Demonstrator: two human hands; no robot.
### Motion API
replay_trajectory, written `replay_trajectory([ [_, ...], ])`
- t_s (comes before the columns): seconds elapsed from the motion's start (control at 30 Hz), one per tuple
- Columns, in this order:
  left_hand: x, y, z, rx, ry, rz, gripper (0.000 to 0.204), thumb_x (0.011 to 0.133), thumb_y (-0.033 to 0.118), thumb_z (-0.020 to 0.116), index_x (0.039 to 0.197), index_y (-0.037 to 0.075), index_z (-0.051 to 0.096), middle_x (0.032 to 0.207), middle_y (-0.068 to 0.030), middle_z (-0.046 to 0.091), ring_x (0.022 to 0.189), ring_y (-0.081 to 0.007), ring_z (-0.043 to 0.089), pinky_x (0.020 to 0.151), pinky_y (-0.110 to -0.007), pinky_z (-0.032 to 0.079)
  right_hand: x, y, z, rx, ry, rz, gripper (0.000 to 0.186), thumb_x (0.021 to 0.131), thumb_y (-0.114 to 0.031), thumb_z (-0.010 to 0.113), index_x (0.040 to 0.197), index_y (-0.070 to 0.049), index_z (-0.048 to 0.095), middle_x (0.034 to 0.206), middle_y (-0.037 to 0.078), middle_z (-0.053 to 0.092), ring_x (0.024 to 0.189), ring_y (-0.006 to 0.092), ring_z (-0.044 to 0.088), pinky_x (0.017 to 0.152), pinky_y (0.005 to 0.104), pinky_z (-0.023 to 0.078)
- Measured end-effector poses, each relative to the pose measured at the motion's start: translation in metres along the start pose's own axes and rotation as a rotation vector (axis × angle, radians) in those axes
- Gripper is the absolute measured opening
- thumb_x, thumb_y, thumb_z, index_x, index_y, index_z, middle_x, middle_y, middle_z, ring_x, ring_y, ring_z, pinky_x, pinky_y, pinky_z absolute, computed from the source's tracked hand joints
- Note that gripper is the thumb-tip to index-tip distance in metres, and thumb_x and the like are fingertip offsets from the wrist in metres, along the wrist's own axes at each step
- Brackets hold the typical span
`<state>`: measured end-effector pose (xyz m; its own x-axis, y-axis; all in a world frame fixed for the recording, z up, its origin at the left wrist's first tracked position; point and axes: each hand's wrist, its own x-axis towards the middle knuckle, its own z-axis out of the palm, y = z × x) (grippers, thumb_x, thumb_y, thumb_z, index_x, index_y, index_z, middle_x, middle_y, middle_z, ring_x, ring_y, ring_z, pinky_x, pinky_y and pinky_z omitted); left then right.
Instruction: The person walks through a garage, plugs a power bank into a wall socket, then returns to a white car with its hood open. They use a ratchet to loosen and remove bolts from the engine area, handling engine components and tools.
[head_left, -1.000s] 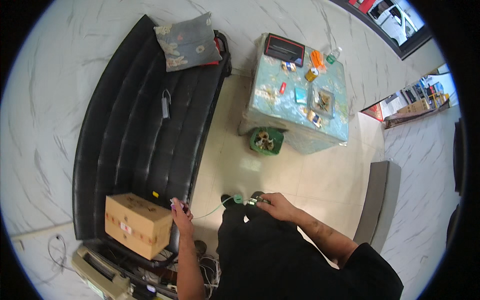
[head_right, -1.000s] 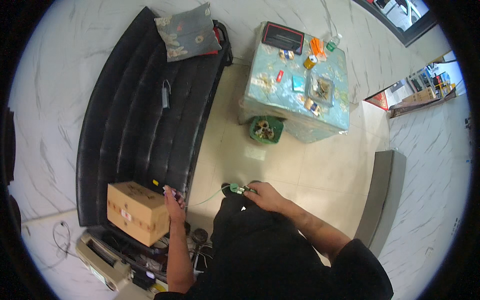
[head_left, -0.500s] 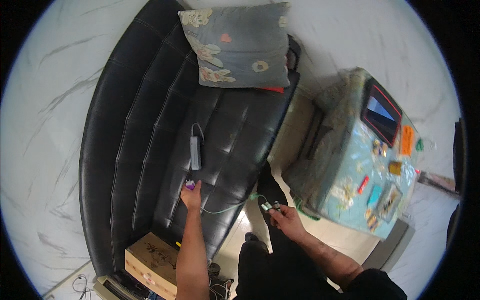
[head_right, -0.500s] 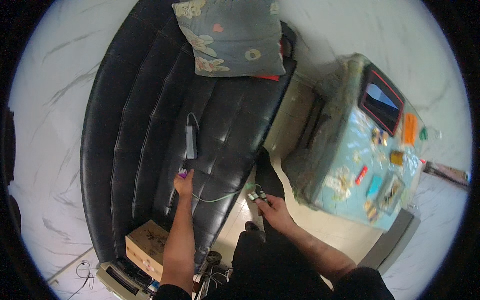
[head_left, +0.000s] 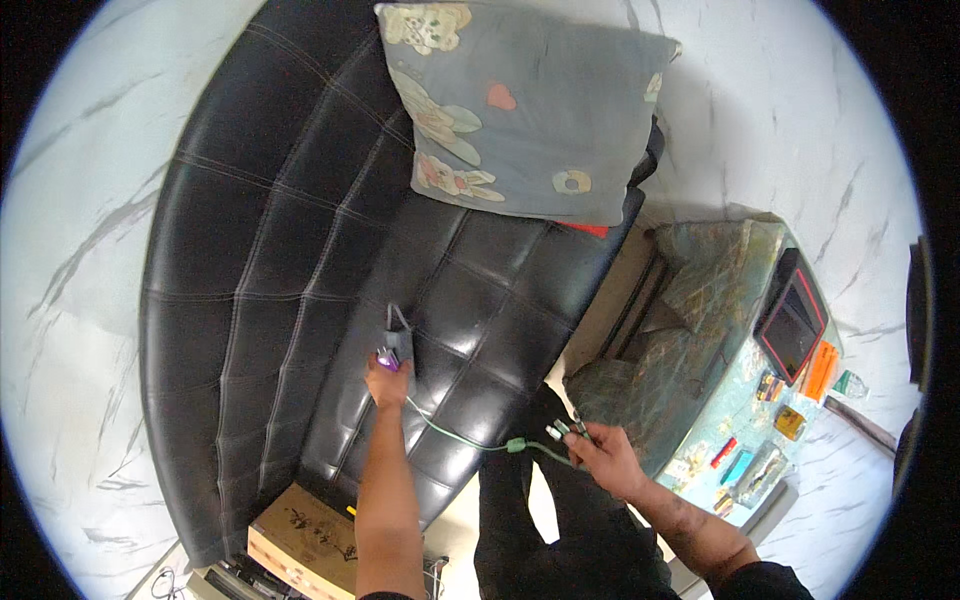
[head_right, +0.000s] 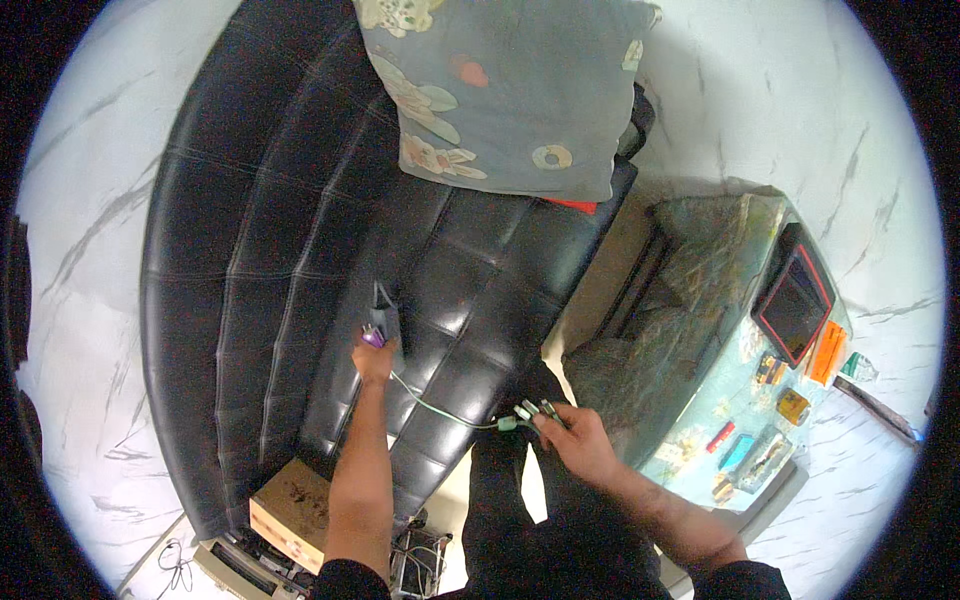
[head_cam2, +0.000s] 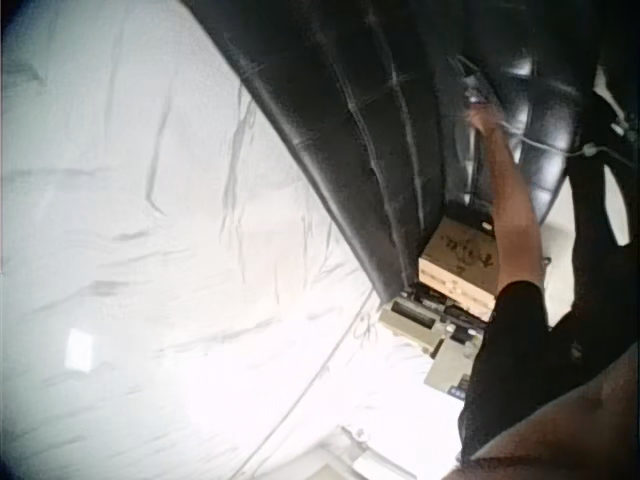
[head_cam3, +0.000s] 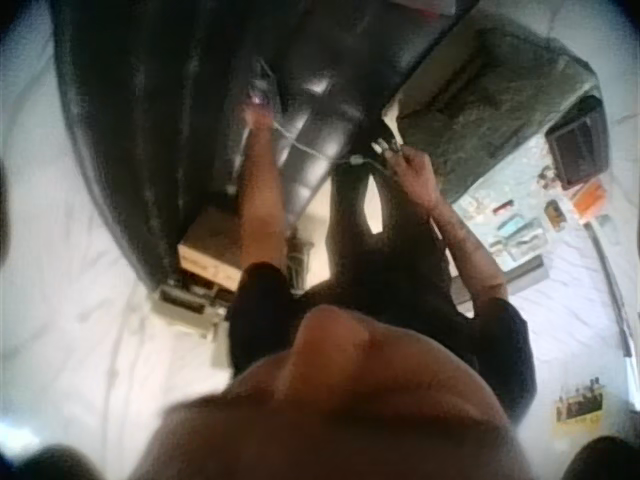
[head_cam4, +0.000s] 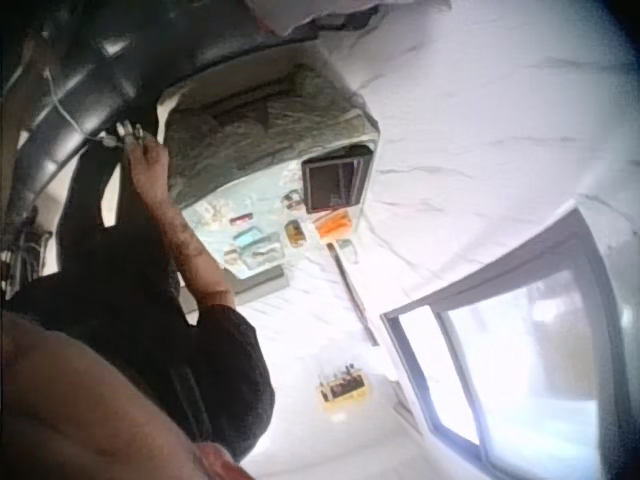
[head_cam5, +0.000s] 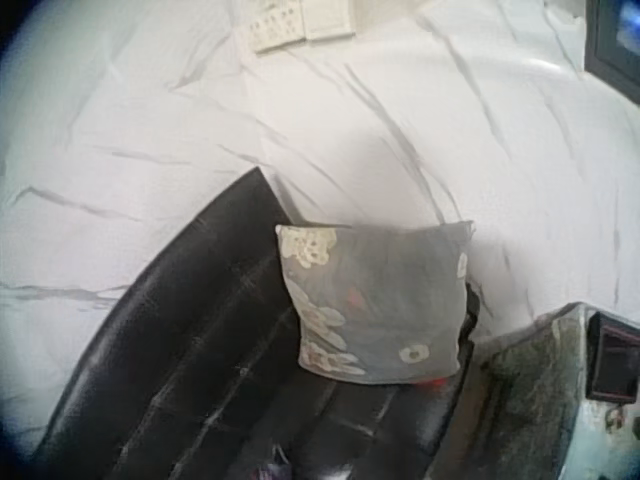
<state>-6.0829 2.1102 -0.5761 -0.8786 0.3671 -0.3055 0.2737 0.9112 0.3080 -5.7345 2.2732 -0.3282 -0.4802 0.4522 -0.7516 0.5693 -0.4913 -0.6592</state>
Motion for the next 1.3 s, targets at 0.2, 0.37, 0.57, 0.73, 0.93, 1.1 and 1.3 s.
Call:
replay_trajectory([
  [0.2,-0.138,0.058,-0.195,-0.563,-0.079,0.154,0.046,0.069,0.013,0.088,0.099,0.002,0.056,0.087,-0.012,0.069,0.074,-0.0191,0.064,0.07,-0.034,0.053,-0.044,-0.14,0.02,-0.15,-0.083,-0.28,0.024,0.1,-0.022,0.06,0.093,0.001,0.063,0.066,0.009,0.059,0.064,0.0104,0.056,0.058,0.0308,0.045],
  [0.37,-0.235,0.079,-0.368,-0.632,0.175,0.497,0.049,0.073,0.012,0.088,0.1,0.006,0.047,0.116,-0.0203,0.07,0.098,-0.0202,0.07,0.081,-0.032,0.055,-0.143,-0.265,0.074,-0.19,-0.259,-0.661,0.016,0.097,-0.015,0.066,0.096,0.001,0.064,0.066,0.0,0.058,0.059,0.004,0.049,0.052,0.0246,0.039],
  [0.57,-0.283,0.055,-0.473,-0.836,0.347,0.679,0.055,0.072,0.006,0.088,0.096,0.007,0.039,0.13,-0.03,0.06,0.122,-0.0339,0.062,0.102,-0.044,0.049,-0.246,-0.334,0.122,-0.334,-0.462,-0.797,0.019,0.093,-0.017,0.071,0.099,0.001,0.067,0.076,0.009,0.07,0.068,0.0057,0.06,0.058,0.0262,0.046],
  [0.73,-0.295,0.043,-0.504,-0.961,0.482,0.776,0.051,0.077,0.018,0.087,0.093,0.005,0.041,0.132,-0.0314,0.058,0.125,-0.037,0.059,0.104,-0.046,0.046,-0.298,-0.343,0.152,-0.369,-0.542,-0.943,0.018,0.093,-0.015,0.071,0.1,0.002,0.068,0.076,0.008,0.07,0.069,0.0051,0.059,0.058,0.0261,0.046],
  [0.93,-0.313,0.067,-0.548,-0.68,0.819,0.882,0.041,0.068,-0.005,0.08,0.085,0.004,0.043,0.12,-0.0276,0.066,0.114,-0.0407,0.066,0.1,-0.05,0.051,-0.325,-0.345,0.169,-0.464,-0.58,-1.067,0.014,0.092,-0.011,0.071,0.098,0.001,0.069,0.076,0.008,0.07,0.066,0.0082,0.063,0.058,0.0246,0.047],
  [1.1,-0.323,0.085,-0.575,-0.41,0.974,0.889,0.037,0.072,-0.008,0.075,0.082,0.005,0.042,0.117,-0.0254,0.068,0.111,-0.0403,0.067,0.096,-0.051,0.054,-0.325,-0.361,0.162,-0.512,-0.68,-1.085,0.017,0.093,-0.015,0.07,0.099,0.0,0.067,0.077,0.012,0.07,0.065,0.0128,0.067,0.058,0.0284,0.05],
  [1.3,-0.328,0.115,-0.577,-0.209,1.063,0.852,0.028,0.079,0.0,0.07,0.078,0.007,0.043,0.119,-0.0211,0.069,0.114,-0.0371,0.067,0.098,-0.053,0.052,-0.306,-0.382,0.139,-0.474,-0.78,-1.125,0.017,0.095,-0.017,0.068,0.094,0.0,0.066,0.069,0.009,0.066,0.057,0.0108,0.06,0.052,0.0289,0.044],
])
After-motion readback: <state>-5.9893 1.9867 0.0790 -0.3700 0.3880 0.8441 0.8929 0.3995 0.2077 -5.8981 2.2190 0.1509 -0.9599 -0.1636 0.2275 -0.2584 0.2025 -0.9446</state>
